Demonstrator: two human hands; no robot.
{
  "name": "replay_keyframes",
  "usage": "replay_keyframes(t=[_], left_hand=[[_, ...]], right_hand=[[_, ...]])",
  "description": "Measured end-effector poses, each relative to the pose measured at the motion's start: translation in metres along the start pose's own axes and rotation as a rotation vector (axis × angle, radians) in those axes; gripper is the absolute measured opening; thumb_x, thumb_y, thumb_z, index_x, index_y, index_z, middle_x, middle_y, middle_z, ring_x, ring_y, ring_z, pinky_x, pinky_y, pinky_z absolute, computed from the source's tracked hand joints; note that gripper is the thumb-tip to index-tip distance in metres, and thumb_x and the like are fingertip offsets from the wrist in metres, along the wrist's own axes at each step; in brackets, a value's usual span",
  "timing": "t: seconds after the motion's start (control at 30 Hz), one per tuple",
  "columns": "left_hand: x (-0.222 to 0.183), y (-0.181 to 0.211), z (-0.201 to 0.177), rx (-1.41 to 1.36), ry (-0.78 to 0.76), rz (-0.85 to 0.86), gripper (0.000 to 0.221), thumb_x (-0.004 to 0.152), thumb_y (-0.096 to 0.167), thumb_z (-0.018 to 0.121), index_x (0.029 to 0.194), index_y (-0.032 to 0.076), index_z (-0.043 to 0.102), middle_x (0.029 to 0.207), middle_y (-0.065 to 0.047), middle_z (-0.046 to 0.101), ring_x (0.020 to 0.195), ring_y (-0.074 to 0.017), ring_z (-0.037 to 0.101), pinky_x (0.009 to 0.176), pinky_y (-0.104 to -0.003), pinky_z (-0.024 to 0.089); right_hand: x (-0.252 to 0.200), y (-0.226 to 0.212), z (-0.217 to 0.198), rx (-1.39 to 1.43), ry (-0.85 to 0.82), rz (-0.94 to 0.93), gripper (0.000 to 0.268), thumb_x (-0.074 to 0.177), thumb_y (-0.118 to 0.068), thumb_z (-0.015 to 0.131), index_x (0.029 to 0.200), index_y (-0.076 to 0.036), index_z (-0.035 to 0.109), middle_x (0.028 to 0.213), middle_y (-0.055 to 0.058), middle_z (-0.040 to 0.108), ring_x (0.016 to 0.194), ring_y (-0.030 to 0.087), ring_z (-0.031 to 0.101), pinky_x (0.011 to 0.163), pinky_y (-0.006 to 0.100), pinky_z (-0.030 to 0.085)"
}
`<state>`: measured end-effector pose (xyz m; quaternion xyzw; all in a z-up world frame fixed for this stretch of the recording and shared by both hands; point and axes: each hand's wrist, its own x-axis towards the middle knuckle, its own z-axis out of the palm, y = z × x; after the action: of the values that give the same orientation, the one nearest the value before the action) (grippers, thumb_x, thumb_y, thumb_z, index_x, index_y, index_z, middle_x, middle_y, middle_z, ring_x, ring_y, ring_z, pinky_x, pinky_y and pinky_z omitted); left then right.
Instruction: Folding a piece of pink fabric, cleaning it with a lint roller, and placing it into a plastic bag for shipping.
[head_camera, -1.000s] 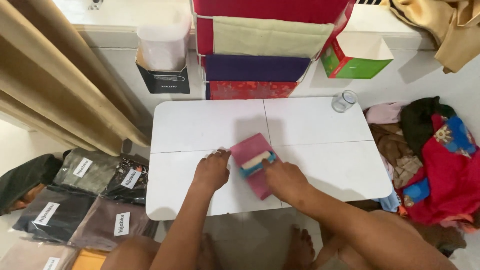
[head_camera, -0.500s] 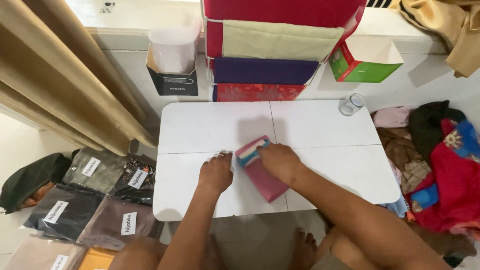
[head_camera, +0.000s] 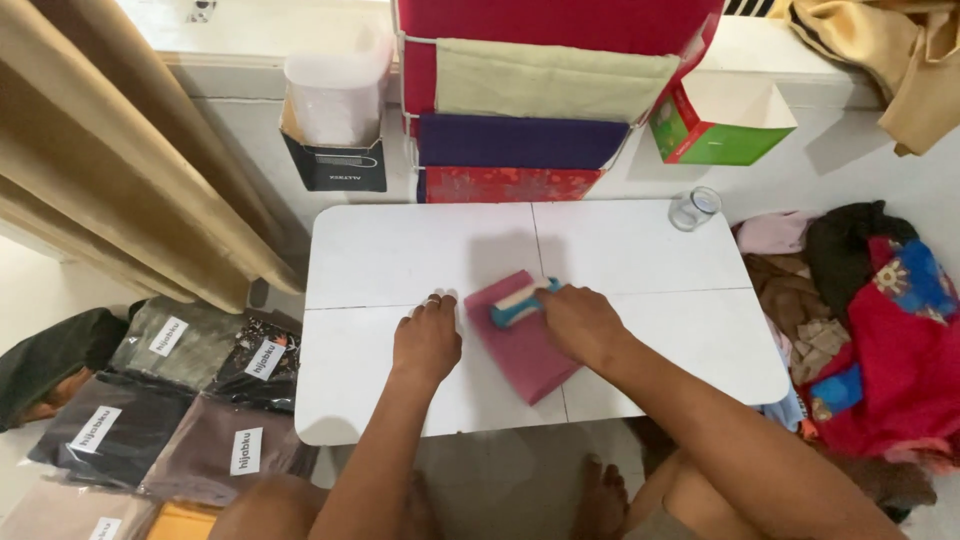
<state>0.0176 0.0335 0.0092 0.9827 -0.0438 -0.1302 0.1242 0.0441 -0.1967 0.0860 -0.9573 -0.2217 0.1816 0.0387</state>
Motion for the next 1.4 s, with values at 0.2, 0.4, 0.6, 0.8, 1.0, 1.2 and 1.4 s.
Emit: replay_keyframes(t=[0.2,0.4,0.6,0.8,1.0,1.2,1.4], left_hand=[[-0.007,0.028,-0.017,-0.114,0.078,0.068,0.077,0.098,0.017,0.057,0.163,0.005,0.017,0.154,-0.022,0.040,0.144,-0.0382,0.043,0.107,-0.051,0.052],[0.020,0.039,0.001,-0.135,0.102,0.084,0.069,0.105,0.022,0.046,0.162,-0.004,0.016,0.155,-0.025,0.040,0.146,-0.0360,0.040,0.114,-0.048,0.046],[0.064,0.035,0.050,-0.276,0.022,-0.015,0.095,0.093,0.032,0.067,0.161,0.001,0.008,0.154,-0.018,0.041,0.139,-0.0368,0.044,0.107,-0.049,0.049],[0.077,0.047,0.044,-0.117,-0.140,-0.142,0.124,0.080,0.041,0.088,0.163,0.006,0.002,0.152,-0.010,0.043,0.138,-0.0289,0.047,0.100,-0.044,0.057],[0.066,0.057,0.020,-0.251,-0.180,-0.210,0.064,0.074,0.028,0.079,0.133,0.017,0.056,0.123,0.001,0.069,0.121,-0.0220,0.063,0.095,-0.041,0.055],[0.075,0.044,0.062,-0.509,-0.035,0.035,0.059,0.074,0.002,0.050,0.129,0.017,0.066,0.135,-0.012,0.055,0.127,-0.0320,0.051,0.084,-0.046,0.058],[0.006,0.096,-0.059,-0.376,-0.183,0.181,0.039,0.085,0.013,0.073,0.124,0.015,0.068,0.129,-0.017,0.071,0.122,-0.0418,0.066,0.098,-0.052,0.057]], right_hand=[[0.015,0.006,-0.003,0.127,0.072,0.012,0.046,0.101,-0.016,0.045,0.146,-0.010,0.055,0.113,0.028,0.069,0.096,0.047,0.073,0.082,0.057,0.061],[-0.040,0.039,-0.086,0.168,0.383,0.230,0.041,0.095,-0.035,0.058,0.135,-0.030,0.065,0.119,0.014,0.075,0.102,0.049,0.071,0.091,0.058,0.057],[-0.082,0.135,-0.122,0.215,1.228,0.326,0.042,0.105,-0.036,0.057,0.141,-0.015,0.064,0.093,0.005,0.075,0.078,0.026,0.069,0.074,0.042,0.051],[-0.026,0.209,-0.142,0.033,0.745,0.653,0.045,0.100,-0.047,0.052,0.141,-0.028,0.060,0.108,0.015,0.073,0.097,0.045,0.067,0.072,0.057,0.052],[0.002,0.201,-0.170,-0.102,0.500,0.733,0.044,0.097,-0.057,0.058,0.126,-0.025,0.065,0.109,0.013,0.072,0.100,0.039,0.069,0.074,0.049,0.055],[-0.004,0.087,-0.140,-0.381,0.903,0.152,0.071,0.076,-0.061,0.077,0.126,-0.015,0.057,0.120,0.009,0.063,0.105,0.035,0.060,0.088,0.054,0.039],[-0.001,0.007,-0.058,-0.077,-0.135,-0.302,0.109,0.066,-0.017,0.095,0.157,-0.012,0.036,0.159,0.019,0.043,0.153,0.041,0.027,0.120,0.059,0.029]])
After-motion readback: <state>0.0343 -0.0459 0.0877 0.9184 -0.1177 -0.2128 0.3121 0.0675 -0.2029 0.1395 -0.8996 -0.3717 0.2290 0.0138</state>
